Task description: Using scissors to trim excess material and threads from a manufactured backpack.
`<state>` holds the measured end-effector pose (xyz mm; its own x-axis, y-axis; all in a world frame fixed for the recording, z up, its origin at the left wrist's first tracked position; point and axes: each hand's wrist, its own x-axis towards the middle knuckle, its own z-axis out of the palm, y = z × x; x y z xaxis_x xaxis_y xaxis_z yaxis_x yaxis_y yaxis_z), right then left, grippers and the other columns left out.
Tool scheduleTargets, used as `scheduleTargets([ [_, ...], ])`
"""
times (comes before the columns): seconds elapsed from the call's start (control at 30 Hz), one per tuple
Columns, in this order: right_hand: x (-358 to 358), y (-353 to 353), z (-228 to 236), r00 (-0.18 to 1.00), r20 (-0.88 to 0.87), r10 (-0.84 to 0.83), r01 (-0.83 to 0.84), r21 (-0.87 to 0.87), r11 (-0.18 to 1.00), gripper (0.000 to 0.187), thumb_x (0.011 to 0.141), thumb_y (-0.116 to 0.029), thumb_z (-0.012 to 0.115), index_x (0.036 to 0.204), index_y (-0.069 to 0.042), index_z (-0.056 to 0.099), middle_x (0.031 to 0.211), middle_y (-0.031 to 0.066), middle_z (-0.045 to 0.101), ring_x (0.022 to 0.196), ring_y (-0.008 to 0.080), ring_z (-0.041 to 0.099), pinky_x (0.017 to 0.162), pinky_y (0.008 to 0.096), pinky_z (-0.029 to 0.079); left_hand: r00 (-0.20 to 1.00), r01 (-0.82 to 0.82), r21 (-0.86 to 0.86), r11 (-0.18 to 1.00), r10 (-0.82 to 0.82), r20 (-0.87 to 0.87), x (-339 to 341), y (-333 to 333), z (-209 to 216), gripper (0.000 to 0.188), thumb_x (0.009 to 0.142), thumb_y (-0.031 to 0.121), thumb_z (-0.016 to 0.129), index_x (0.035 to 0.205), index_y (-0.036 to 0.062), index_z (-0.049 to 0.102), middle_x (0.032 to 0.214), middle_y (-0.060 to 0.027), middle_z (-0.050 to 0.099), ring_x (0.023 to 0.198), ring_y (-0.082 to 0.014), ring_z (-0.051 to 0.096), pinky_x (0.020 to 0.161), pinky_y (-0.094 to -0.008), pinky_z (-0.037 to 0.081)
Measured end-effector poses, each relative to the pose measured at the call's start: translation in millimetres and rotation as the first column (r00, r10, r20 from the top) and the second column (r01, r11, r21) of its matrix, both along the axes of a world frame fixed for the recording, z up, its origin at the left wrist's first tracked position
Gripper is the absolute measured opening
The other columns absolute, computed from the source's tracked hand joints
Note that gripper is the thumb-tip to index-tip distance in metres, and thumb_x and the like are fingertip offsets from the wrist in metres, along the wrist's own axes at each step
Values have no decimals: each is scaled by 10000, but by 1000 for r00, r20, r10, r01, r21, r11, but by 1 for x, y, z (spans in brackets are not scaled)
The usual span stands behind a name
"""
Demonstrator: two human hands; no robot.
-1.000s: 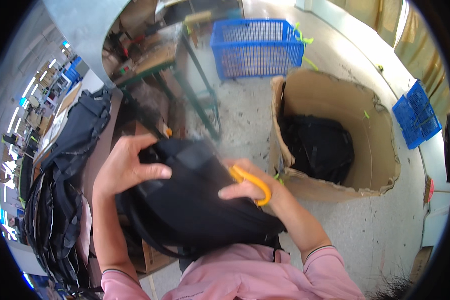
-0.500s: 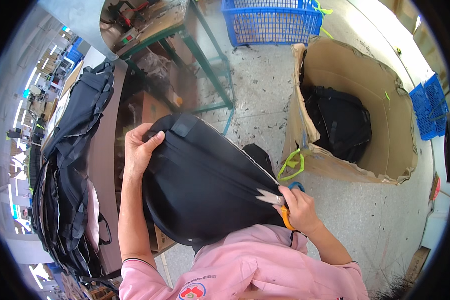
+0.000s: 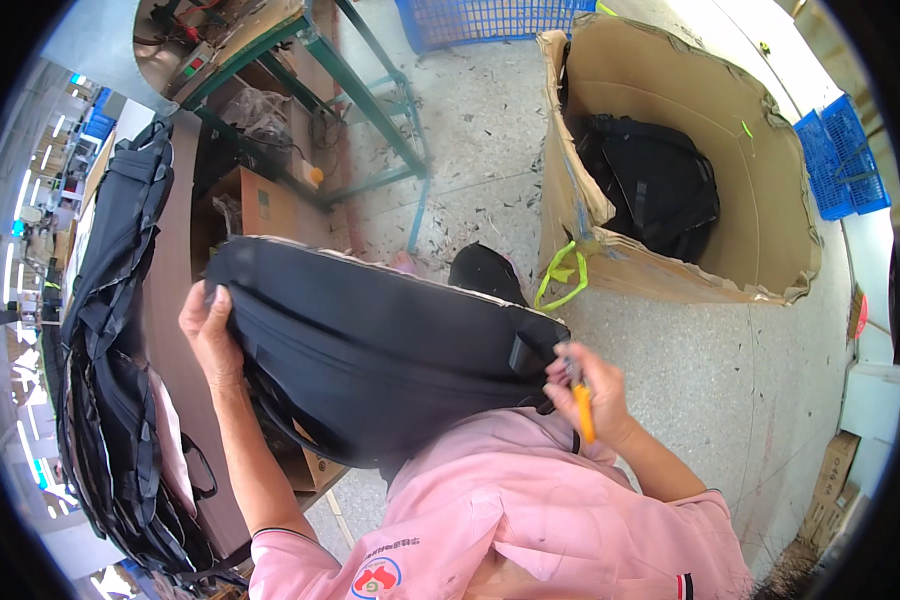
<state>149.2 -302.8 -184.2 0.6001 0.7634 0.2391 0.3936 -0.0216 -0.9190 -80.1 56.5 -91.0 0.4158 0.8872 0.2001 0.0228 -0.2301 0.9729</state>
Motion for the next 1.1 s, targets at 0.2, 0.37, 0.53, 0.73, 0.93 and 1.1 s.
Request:
scheduleTargets([
  [0.2, 45, -7, 28, 990, -140, 19, -47, -202, 978, 669, 657, -268, 805, 1185, -52, 455, 869, 85, 551, 724, 192, 536, 667, 300, 461, 999, 5, 45, 999, -7, 46, -19, 12, -12, 161, 847, 78, 575, 979, -9, 603, 877, -31, 624, 784, -107, 557, 760, -216, 419],
  [0.37, 54, -12, 35, 965, -100, 243, -261, -260, 930, 744, 608, -344, 815, 1191, -59, 449, 880, 87, 518, 753, 210, 511, 693, 297, 448, 999, 11, 73, 997, -13, 34, -24, 23, -20, 199, 853, 110, 552, 996, -23, 588, 883, -42, 617, 788, -111, 549, 751, -216, 417],
  [0.53, 57, -11, 37, 933, -75, 353, -358, -305, 882, 683, 578, -357, 818, 1116, -67, 513, 791, 76, 519, 666, 195, 509, 606, 297, 448, 999, -10, 154, 988, 17, -43, -24, 28, -18, 212, 858, 140, 539, 983, -24, 585, 862, -38, 608, 768, -107, 541, 723, -216, 417],
  [0.73, 67, -6, 44, 907, -35, 419, -403, -357, 843, 599, 615, -361, 796, 1065, -68, 531, 706, 66, 536, 572, 209, 519, 528, 305, 440, 1000, 0, 158, 988, 5, -28, -20, 26, -14, 215, 852, 140, 549, 984, -26, 584, 861, -39, 607, 769, -110, 543, 720, -218, 421],
  [0.93, 71, -13, 39, 892, 40, 451, -418, -311, 854, 566, 598, -326, 806, 1027, -75, 534, 663, 67, 519, 543, 227, 499, 502, 301, 419, 999, -17, 138, 990, 23, -40, -14, 22, -9, 223, 857, 135, 544, 999, -32, 585, 869, -44, 614, 770, -112, 550, 724, -213, 418],
  [1.1, 78, -3, 51, 916, 53, 398, -359, -337, 870, 655, 552, -330, 827, 1075, -77, 525, 669, 60, 497, 581, 218, 504, 537, 306, 428, 997, 44, 96, 994, -50, 55, -12, 17, -4, 168, 842, 87, 560, 973, -12, 594, 865, -31, 621, 765, -97, 551, 734, -206, 415],
])
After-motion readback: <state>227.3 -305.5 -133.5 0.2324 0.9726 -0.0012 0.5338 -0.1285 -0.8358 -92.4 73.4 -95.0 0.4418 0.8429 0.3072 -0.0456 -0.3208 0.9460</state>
